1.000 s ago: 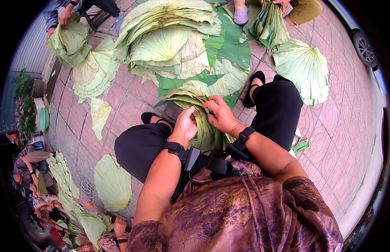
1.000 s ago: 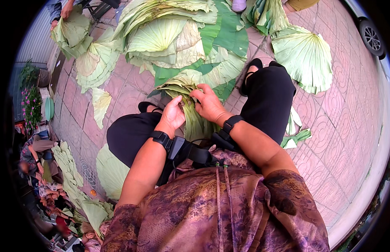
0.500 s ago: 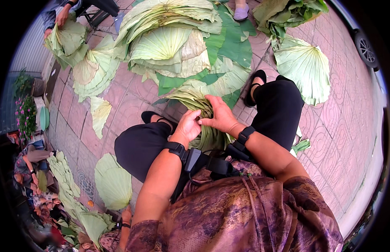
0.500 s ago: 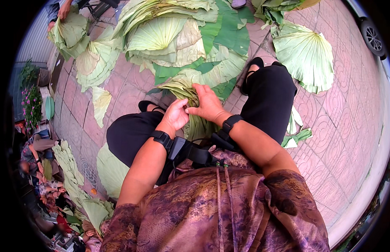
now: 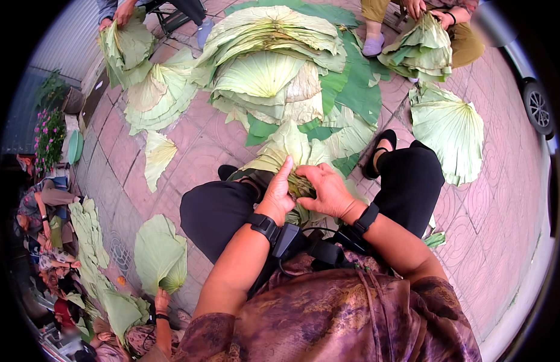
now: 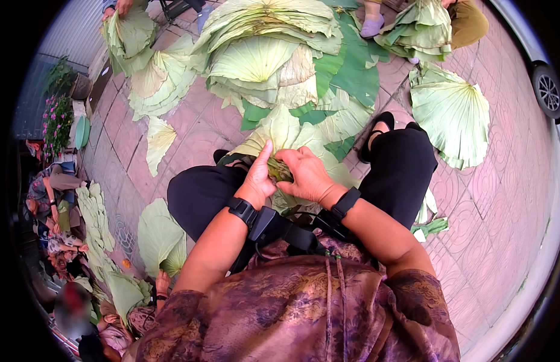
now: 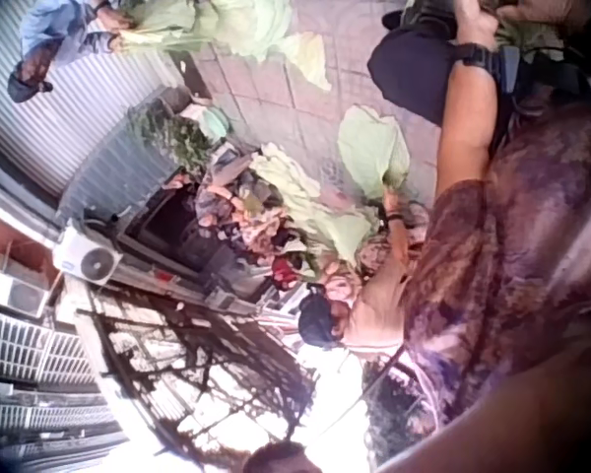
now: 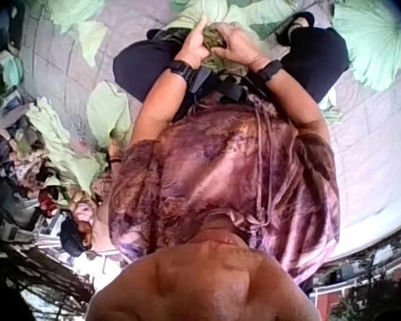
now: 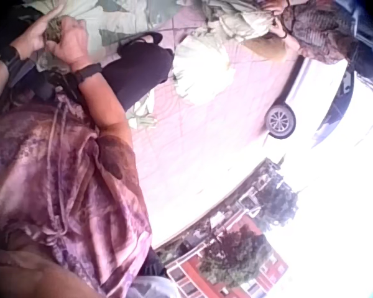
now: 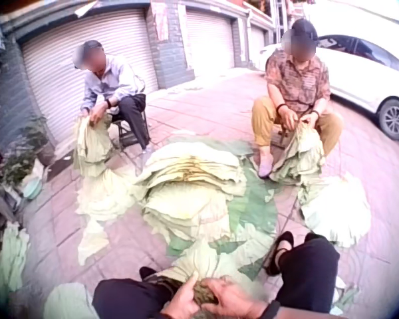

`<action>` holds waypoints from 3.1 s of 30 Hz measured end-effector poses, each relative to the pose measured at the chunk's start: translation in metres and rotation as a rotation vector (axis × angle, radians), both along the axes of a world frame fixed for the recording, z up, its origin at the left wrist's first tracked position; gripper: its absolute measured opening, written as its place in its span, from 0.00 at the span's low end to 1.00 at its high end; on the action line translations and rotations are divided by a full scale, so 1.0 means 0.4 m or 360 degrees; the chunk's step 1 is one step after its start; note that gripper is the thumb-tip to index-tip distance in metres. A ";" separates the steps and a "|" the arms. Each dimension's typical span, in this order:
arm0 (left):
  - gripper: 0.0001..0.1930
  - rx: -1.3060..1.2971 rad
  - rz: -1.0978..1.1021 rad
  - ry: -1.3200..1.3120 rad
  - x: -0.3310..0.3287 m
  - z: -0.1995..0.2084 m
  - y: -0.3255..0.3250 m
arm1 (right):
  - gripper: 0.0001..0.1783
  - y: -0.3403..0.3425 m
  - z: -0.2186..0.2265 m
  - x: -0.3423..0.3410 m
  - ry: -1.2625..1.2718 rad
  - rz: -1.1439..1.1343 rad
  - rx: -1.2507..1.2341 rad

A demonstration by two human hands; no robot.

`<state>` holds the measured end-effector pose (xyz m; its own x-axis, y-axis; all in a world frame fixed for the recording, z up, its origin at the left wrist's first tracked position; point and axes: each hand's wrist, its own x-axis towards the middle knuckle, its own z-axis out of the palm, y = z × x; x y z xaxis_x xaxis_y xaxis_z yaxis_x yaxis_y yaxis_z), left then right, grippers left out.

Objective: The person sorts large green leaves on a paved outdoor area, picking them up from a pile on the ground and stacking them together by hand.

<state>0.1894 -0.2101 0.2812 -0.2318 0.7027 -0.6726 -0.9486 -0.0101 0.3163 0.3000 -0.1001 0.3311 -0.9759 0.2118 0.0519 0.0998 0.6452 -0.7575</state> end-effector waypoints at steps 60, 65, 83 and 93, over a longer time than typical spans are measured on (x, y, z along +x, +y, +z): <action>0.15 -0.0206 0.1952 0.0050 -0.270 -0.047 -0.769 | 0.29 0.076 -0.220 0.115 -0.0398 -0.0667 -0.0671; 0.15 -0.0470 0.1801 0.0256 -0.164 -0.200 -0.803 | 0.29 0.080 -0.207 0.116 -0.0451 -0.0681 -0.0597; 0.19 -0.0784 0.1658 -0.0559 -0.132 -0.226 -0.616 | 0.21 0.106 -0.226 0.135 -0.0562 -0.0601 -0.0685; 0.07 0.0069 0.1196 0.0007 -0.350 0.185 -0.329 | 0.20 0.176 0.028 0.050 -0.0416 -0.0243 -0.0375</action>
